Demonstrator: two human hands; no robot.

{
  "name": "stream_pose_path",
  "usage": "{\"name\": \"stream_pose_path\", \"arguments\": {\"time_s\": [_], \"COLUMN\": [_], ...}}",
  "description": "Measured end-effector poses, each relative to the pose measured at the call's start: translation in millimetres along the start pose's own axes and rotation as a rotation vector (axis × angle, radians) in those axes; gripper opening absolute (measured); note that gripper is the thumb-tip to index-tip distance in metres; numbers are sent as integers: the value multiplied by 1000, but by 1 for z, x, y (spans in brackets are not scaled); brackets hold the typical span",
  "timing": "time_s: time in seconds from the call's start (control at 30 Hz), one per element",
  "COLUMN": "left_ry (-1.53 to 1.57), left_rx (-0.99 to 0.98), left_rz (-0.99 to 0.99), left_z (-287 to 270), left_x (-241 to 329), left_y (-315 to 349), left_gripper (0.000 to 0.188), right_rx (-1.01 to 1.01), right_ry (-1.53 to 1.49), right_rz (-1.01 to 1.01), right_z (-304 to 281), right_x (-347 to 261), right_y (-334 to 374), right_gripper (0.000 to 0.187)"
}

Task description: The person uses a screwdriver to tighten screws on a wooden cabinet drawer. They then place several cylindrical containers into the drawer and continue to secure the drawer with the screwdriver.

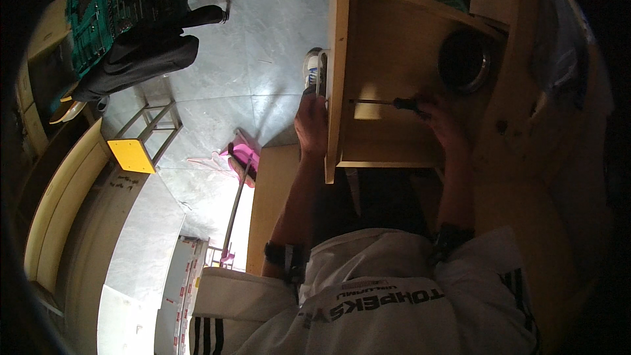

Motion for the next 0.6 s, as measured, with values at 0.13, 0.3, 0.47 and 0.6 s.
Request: {"name": "stream_pose_path", "arguments": {"time_s": [0.13, 0.3, 0.47, 0.6], "left_ry": [20, -52, -6, -120], "left_rx": [14, 4, -45, -23], "left_rz": [46, 28, 56, 125], "left_z": [1, 1, 1, 2], "left_x": [-4, -8, -10, -7], "left_y": [-2, -4, -6, -7], "left_gripper": [17, 15, 15, 17], "right_rx": [38, 200, 127, 126], "right_ry": [-189, 190, 267, 163], "right_rz": [49, 199, 171, -1], "right_z": [1, 15, 22, 25], "right_x": [0, -10, -21, -20], "right_y": [-2, 7, 20, 14], "right_gripper": [35, 38, 48, 56]}}
Point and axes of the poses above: each hand's wrist, its own y-axis away from the middle knuckle, its own z-axis out of the palm, x = y × z, the point moved 2 cm from there along -y, towards the middle knuckle, and after that the axes turned 2 degrees about -y, right-handed, at the moved point
